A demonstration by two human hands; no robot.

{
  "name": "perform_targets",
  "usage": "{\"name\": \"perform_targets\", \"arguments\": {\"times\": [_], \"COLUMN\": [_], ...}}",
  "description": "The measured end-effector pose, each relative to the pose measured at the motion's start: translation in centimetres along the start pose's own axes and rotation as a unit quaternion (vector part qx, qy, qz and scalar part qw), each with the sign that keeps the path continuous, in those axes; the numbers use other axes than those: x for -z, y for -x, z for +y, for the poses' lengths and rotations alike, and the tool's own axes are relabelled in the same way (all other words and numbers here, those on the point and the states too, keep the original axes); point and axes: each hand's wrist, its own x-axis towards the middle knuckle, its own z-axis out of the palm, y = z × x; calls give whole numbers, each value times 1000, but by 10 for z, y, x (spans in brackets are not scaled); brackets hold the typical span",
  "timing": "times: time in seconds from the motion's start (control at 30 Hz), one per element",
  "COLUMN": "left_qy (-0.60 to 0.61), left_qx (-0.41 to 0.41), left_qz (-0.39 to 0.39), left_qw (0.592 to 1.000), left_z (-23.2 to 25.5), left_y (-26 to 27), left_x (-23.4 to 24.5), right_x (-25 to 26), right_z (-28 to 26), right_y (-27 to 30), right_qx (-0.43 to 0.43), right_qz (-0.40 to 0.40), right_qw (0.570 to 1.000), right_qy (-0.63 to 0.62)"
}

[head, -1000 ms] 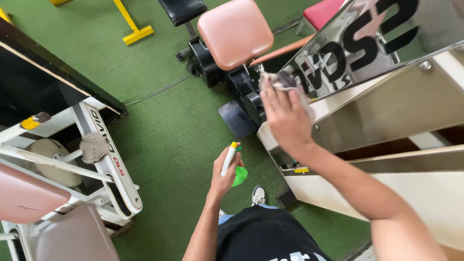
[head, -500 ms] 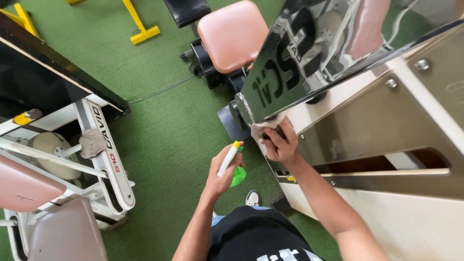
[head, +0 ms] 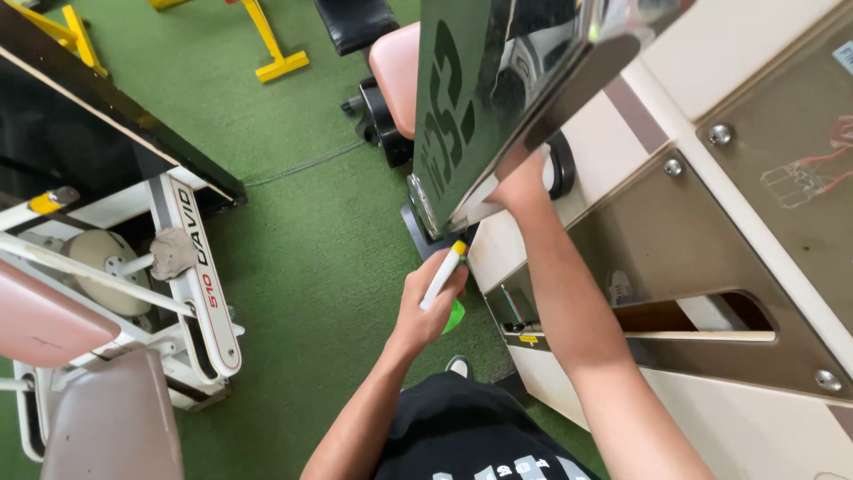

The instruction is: Cleaning and wiping down various gym exercise machines using a spray bottle and a cloth.

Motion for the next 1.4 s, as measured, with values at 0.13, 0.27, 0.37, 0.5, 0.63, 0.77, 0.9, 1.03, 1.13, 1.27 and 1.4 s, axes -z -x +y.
{"name": "perform_targets", "arguments": {"times": [0.13, 0.27, 0.37, 0.5, 0.63, 0.77, 0.9, 1.03, 1.13, 1.27, 1.4], "left_qy": [4, 2, -2, -18, -1, 16, 32, 4, 2, -6, -24], "left_qx": [23, 26, 33, 65, 44, 30, 34, 45, 38, 19, 15], "left_qz": [45, 55, 63, 71, 65, 55, 57, 57, 49, 45, 38], "left_qw": [999, 998, 997, 995, 997, 998, 997, 997, 998, 999, 999], "left_z": [10, 4, 7, 17, 1, 11, 3, 12, 13, 8, 18], "left_y": [-3, -2, 1, 4, 11, 14, 16, 14, 11, 15, 18], "left_x": [-13, -13, -12, -9, -8, -6, -3, -2, -2, -3, 0], "right_x": [38, -7, -46, -9, 59, 65, 41, -47, -62, -40, -25], "right_z": [-41, -42, -21, -36, -58, -70, -73, -48, -60, -88, -77], "right_y": [31, 101, 127, 93, 37, 29, 77, 133, 141, 127, 105], "right_qx": [28, 87, 105, 94, 45, -14, 42, 55, -15, -176, -356], "right_qz": [48, 188, 233, 292, 184, 78, 121, 233, 258, 286, 239], "right_qw": [996, 975, 962, 948, 981, 990, 988, 958, 915, 763, 369], "right_qy": [-69, -82, -98, -83, -33, -119, -88, -159, -309, -553, -824]}}
